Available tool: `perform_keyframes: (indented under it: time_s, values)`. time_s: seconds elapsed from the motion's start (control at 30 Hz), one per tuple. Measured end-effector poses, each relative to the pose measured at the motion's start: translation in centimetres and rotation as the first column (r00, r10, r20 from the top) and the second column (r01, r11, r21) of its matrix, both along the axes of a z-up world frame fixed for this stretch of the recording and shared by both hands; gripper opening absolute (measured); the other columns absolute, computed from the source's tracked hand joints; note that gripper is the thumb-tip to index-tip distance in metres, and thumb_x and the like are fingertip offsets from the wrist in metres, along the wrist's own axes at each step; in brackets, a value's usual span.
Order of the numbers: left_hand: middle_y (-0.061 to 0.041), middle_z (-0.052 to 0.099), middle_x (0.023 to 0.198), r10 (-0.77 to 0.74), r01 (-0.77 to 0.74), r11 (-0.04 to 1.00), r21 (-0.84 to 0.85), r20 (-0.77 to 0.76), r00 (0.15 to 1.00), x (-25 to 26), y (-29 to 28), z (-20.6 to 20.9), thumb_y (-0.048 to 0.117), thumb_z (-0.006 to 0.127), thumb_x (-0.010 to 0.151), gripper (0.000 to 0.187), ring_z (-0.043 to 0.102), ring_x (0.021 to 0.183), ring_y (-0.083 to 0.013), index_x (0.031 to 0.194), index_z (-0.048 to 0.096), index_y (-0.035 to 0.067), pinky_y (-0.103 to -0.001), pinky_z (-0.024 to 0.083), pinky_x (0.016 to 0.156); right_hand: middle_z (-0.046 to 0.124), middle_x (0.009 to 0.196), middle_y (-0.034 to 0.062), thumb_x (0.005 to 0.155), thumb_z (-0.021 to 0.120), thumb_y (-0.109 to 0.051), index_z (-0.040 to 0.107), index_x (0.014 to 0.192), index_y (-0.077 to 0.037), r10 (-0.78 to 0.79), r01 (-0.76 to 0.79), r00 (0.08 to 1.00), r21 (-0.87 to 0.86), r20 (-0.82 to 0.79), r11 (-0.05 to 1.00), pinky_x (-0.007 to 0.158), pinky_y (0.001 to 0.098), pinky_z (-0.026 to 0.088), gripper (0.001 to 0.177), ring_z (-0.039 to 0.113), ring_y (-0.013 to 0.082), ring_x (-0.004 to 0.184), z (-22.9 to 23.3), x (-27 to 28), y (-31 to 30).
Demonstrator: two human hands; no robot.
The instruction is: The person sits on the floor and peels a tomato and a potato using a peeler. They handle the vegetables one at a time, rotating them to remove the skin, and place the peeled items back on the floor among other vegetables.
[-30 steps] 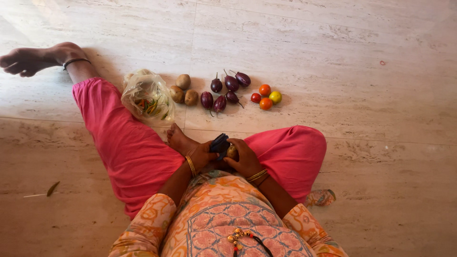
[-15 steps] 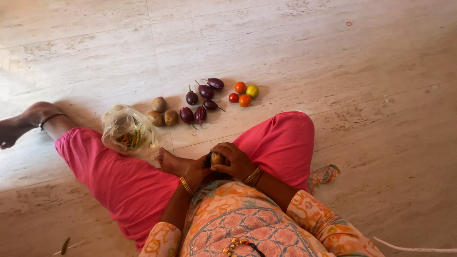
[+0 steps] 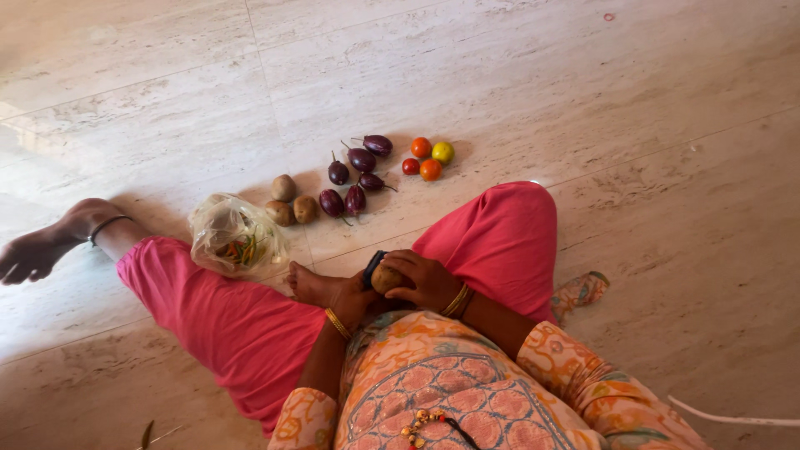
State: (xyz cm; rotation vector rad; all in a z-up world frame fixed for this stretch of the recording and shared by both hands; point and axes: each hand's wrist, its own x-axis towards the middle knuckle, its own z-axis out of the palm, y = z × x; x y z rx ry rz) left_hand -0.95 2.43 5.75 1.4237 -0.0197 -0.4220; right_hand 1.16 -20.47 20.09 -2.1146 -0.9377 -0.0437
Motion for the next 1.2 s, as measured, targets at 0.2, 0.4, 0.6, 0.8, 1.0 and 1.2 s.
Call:
perform_keyframes:
  time_s: [0.2, 0.4, 0.6, 0.8, 1.0, 1.2]
  values:
    - [-0.011, 0.073, 0.116, -0.085, 0.082, 0.995, 0.047, 0.064, 0.994, -0.4, -0.4, 1.8, 0.001, 0.073, 0.082, 0.051, 0.068, 0.103, -0.0201, 0.131, 0.060, -0.001, -0.032, 0.057, 0.091, 0.058, 0.145, 0.0137, 0.082, 0.081, -0.029, 0.058, 0.138, -0.007, 0.115, -0.112, 0.981, -0.027, 0.156, 0.993, 0.115, 0.0468, 0.044, 0.064, 0.056, 0.0358, 0.136, 0.1, 0.3, 0.3]
    - [-0.010, 0.071, 0.120, 0.016, -0.019, 0.974, -0.224, -0.015, 1.000, 0.0, -0.2, -0.8, -0.002, 0.065, 0.083, 0.054, 0.068, 0.106, -0.0207, 0.136, 0.058, 0.000, -0.033, 0.056, 0.093, 0.046, 0.152, 0.0264, 0.078, 0.084, -0.031, 0.051, 0.142, -0.003, 0.060, -0.061, 0.998, -0.045, -0.036, 0.997, 0.111, 0.0483, 0.041, 0.077, 0.051, 0.0410, 0.134, -0.6, 0.7, 0.7]
    - [-0.011, 0.071, 0.116, 0.079, -0.086, 0.971, -0.222, -0.043, 0.996, 0.3, -1.2, -2.4, -0.008, 0.067, 0.082, 0.057, 0.068, 0.100, -0.0203, 0.138, 0.057, 0.000, -0.033, 0.059, 0.086, 0.052, 0.149, 0.0209, 0.078, 0.083, -0.030, 0.053, 0.139, -0.007, 0.046, -0.047, 0.999, -0.105, -0.012, 0.993, 0.111, 0.0464, 0.044, 0.072, 0.054, 0.0379, 0.133, -1.4, 0.6, 0.7]
    - [-0.011, 0.071, 0.115, 0.120, -0.132, 0.963, -0.236, -0.068, 0.990, 0.5, -1.1, -1.2, -0.007, 0.066, 0.086, 0.054, 0.069, 0.098, -0.0200, 0.139, 0.058, -0.001, -0.033, 0.060, 0.084, 0.049, 0.151, 0.0203, 0.076, 0.082, -0.026, 0.054, 0.138, -0.007, 0.114, -0.109, 0.993, -0.131, 0.032, 0.985, 0.109, 0.0462, 0.044, 0.070, 0.054, 0.0391, 0.131, -1.0, 0.3, 1.2]
    - [-0.008, 0.069, 0.117, 0.058, -0.076, 0.947, -0.311, -0.068, 0.996, 0.7, -1.1, -2.4, -0.008, 0.063, 0.090, 0.049, 0.066, 0.102, -0.0162, 0.138, 0.056, -0.002, -0.031, 0.057, 0.090, 0.048, 0.150, 0.0204, 0.082, 0.079, -0.026, 0.049, 0.144, -0.005, -0.043, 0.039, 0.998, -0.105, -0.035, 0.994, 0.109, 0.0446, 0.046, 0.072, 0.052, 0.0394, 0.134, -1.1, 0.5, 1.4]
    - [-0.010, 0.070, 0.119, 0.070, -0.098, 0.936, -0.338, -0.093, 0.993, 0.4, -0.9, -0.8, -0.007, 0.064, 0.090, 0.047, 0.068, 0.103, -0.0176, 0.136, 0.056, -0.002, -0.030, 0.059, 0.090, 0.050, 0.149, 0.0186, 0.083, 0.078, -0.029, 0.049, 0.144, -0.007, 0.014, -0.025, 0.997, -0.140, -0.077, 0.990, 0.106, 0.0422, 0.048, 0.071, 0.056, 0.0365, 0.130, 0.3, 0.2, 1.6]
